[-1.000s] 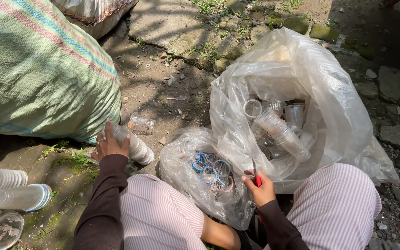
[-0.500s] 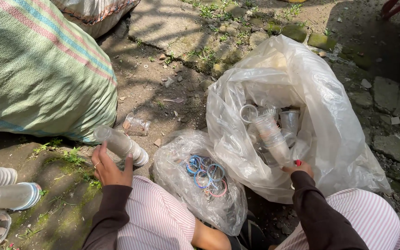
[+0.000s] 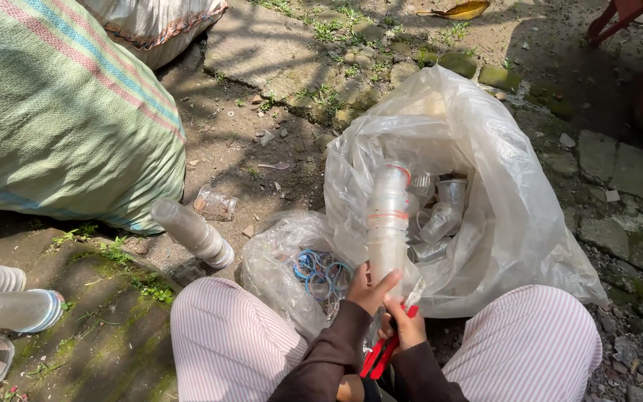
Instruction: Cutting the rims off plastic cups and sorting the components into bags for recycling
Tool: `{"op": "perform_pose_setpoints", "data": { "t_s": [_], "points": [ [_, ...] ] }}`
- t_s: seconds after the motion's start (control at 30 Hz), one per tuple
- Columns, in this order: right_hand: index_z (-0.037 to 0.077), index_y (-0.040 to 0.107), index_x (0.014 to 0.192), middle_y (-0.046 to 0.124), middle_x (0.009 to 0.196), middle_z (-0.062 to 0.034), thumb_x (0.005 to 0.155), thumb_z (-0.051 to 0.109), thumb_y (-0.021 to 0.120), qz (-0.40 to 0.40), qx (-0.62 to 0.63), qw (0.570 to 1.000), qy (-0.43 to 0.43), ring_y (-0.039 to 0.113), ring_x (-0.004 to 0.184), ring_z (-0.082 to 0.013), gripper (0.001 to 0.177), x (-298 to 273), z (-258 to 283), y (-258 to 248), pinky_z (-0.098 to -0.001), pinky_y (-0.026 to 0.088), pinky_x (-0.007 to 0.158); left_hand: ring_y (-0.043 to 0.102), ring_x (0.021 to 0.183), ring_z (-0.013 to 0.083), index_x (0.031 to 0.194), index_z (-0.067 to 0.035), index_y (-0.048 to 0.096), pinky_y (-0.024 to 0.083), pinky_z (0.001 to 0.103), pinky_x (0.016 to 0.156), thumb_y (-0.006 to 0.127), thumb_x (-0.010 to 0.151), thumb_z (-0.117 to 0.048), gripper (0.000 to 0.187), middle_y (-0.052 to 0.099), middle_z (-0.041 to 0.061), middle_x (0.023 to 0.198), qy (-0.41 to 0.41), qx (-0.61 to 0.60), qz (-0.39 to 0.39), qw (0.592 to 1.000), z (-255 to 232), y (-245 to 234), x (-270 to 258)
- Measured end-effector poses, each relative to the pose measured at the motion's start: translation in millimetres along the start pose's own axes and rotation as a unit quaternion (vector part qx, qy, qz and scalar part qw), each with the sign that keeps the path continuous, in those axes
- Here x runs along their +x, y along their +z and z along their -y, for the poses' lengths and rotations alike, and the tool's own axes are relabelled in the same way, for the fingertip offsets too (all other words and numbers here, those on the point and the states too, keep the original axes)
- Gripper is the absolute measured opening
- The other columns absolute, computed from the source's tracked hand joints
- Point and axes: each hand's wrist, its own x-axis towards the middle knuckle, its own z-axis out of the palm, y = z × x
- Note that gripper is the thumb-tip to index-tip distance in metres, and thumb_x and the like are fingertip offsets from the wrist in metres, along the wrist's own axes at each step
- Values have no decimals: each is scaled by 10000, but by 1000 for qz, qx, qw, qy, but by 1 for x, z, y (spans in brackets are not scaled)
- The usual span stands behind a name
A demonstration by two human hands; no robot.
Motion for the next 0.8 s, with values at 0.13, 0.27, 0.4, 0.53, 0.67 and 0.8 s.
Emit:
{"op": "perform_pose_setpoints", "data": {
  "t_s": [0.13,0.27,0.4,0.53,0.67,0.8],
  "points": [
    [-14,678,1239,608,758,-113,858,70,747,-4,-170,985,-40,408,438,-155,395,-28,14,4,-300,320,369,718,785,229,1233,51,475,626,329,697,823,648,-200,726,691,160,1021,69,86,-100,989,-34,-9,-22],
    [43,586,1355,623,943,-115,866,191,704,-32,-209,967,-146,417,409,-145,524,-7,46,10,-285,331,369,739,889,307,1288,-81,469,596,393,777,842,592,-282,815,712,137,1075,95,264,-70,957,-41,-28,-49],
    [45,535,1338,497,497,-60,810,241,752,9,-195,976,-96,372,326,-154,603,6,53,20,-287,289,329,723,873,374,1319,-154,458,577,449,742,825,595,-288,823,717,111,1055,79,398,-26,914,-49,-23,-66],
    [-41,594,983,481,529,-104,800,321,763,-31,-165,986,-14,380,363,-180,439,6,50,10,-321,329,363,727,888,387,1397,-199,427,574,450,752,781,603,-312,877,736,129,1047,31,420,-19,907,-17,-31,-71],
    [18,543,895,462,577,-66,858,404,758,-108,-128,984,-59,376,376,-145,443,33,70,1,-295,320,343,693,854,322,1377,-112,408,559,401,778,842,599,-307,911,679,118,1018,58,400,35,914,9,-55,-87],
    [151,581,1008,501,756,34,930,425,749,-69,-26,989,-130,423,445,-87,331,86,124,-7,-285,355,431,619,590,173,1464,-138,343,510,270,485,935,602,-237,1051,693,100,1011,-81,176,-25,981,1,-92,-109]
  ]
}}
